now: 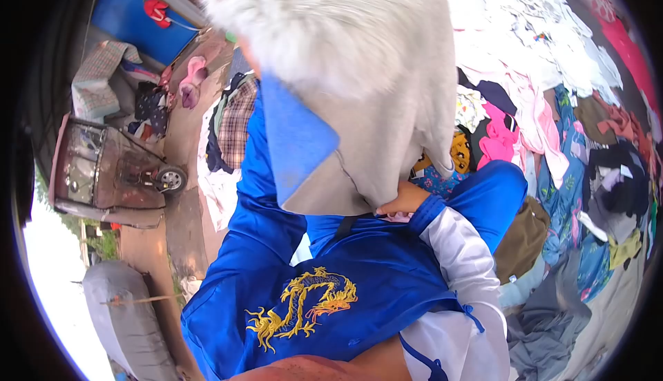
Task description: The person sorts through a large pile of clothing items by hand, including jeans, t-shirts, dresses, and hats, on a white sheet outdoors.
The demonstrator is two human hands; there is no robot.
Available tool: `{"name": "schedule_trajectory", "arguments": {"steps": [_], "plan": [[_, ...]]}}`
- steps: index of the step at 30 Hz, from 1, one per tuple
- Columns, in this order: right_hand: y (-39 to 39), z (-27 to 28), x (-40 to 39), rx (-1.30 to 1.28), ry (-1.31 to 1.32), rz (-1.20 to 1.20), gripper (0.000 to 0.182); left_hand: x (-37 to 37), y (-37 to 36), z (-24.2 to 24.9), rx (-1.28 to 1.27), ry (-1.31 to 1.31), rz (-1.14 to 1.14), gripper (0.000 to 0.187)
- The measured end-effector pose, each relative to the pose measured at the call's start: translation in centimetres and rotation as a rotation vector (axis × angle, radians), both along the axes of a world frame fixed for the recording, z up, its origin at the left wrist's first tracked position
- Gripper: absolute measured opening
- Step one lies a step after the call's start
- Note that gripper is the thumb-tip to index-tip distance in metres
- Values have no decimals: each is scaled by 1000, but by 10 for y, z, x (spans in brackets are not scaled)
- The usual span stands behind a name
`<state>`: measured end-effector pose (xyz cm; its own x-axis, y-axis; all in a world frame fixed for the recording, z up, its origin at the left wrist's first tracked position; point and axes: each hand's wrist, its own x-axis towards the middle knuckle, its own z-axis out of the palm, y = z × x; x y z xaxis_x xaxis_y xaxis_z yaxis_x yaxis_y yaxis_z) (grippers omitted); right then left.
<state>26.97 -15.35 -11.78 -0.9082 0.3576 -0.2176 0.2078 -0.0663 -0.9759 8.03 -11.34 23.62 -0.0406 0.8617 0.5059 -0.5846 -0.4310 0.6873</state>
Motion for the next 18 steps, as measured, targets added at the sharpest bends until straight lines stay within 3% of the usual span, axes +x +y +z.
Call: {"name": "schedule_trajectory", "arguments": {"steps": [1, 4, 10, 18], "plan": [[8, 2, 0, -84, -279, 218, 48, 27, -3, 6, 27, 27, -65, 77], [3, -1, 7, -10, -352, 264, 51, 71, -9, 10, 87, 147, -140, 77], [-4, -4, 18, 167, -279, 116, 57, 46, -12, 0, 209, 786, 201, 73], [-11, -7, 65, 381, -168, -196, 66, -2, -4, -20, 113, 832, 314, 53]]}}
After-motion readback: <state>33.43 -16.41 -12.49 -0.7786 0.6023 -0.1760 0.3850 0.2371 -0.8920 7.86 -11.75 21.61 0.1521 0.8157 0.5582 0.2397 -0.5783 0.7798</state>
